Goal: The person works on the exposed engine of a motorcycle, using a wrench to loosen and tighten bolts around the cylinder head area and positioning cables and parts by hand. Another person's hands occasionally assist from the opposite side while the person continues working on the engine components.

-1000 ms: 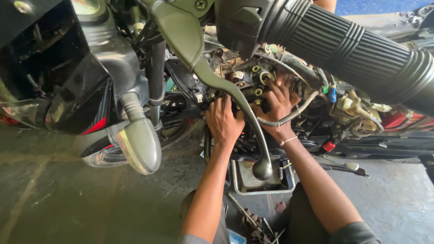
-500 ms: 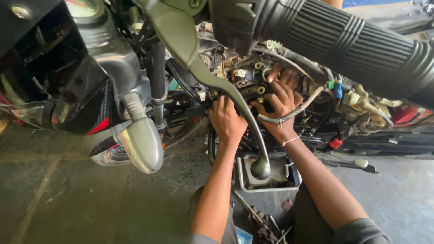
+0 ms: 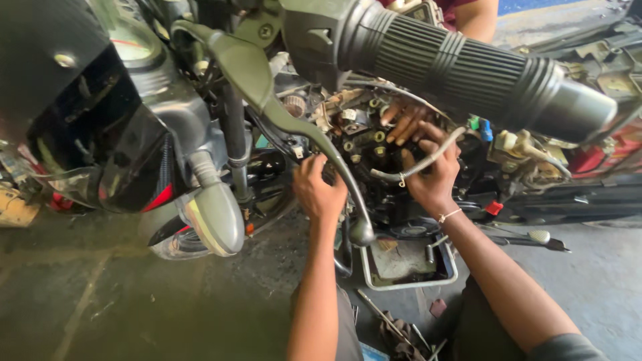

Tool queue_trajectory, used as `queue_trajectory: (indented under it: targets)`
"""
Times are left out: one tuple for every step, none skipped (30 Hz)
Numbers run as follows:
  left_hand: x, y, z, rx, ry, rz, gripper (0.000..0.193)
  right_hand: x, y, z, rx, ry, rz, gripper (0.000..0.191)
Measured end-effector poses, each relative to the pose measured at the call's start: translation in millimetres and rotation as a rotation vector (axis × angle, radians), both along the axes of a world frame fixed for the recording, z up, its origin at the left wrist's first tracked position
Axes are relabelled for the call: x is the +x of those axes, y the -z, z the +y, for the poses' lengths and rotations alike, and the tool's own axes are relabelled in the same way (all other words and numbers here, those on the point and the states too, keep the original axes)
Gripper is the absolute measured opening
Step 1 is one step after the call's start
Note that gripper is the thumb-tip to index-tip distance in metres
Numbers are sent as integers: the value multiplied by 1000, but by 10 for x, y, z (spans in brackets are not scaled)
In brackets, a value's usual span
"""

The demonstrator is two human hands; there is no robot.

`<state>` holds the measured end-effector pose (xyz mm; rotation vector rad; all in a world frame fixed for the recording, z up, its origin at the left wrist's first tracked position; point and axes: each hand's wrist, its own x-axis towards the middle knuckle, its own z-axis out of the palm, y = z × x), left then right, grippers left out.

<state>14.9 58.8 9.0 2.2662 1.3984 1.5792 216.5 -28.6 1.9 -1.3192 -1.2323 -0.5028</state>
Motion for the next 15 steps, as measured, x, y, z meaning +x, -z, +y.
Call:
queue_trajectory:
  targets:
    - [1, 35, 22, 5, -10, -16, 35, 26, 3, -20, 7, -9, 16, 34]
    - [5, 57, 46, 13, -22, -34, 36, 56, 0, -32, 18, -19, 31, 33]
    - [10, 74, 60, 20, -33, -50, 37, 82, -1, -46, 28, -29, 48, 32]
    - [14, 79, 69, 4, -42, -41, 38, 98, -2, -48, 45, -36, 55, 31]
    - [21, 73, 69, -11, -52, -33, 39, 111, -10, -44, 61, -45, 62, 30]
    - [23, 63, 65, -28, -63, -25, 40, 116, -11, -45, 76, -53, 69, 28]
    - [25, 44, 65, -36, -66, -18, 41, 113, -12, -44, 77, -65, 86, 27]
    - [32, 18, 60, -45, -70, -12, 42, 105, -13, -47, 77, -77, 101, 26]
    - [40, -7, 52, -55, -74, -6, 42, 98, -13, -54, 76, -90, 115, 25]
    - [50, -32, 42, -37, -63, -6, 43, 93, -17, -49, 79, -118, 153, 24]
    - [55, -49, 21, -21, -54, -6, 43, 82, -18, -43, 79, -148, 191, 23]
    - [56, -64, -1, -6, -46, -5, 43, 68, -15, -41, 77, -179, 230, 23]
    - [66, -79, -18, -9, -21, -18, 38, 60, -16, -37, 76, -169, 207, 23]
    - [81, -91, -36, -11, 3, -32, 34, 52, -17, -36, 75, -159, 184, 23]
    - [94, -99, -56, -14, 29, -44, 29, 43, -15, -37, 74, -148, 162, 23]
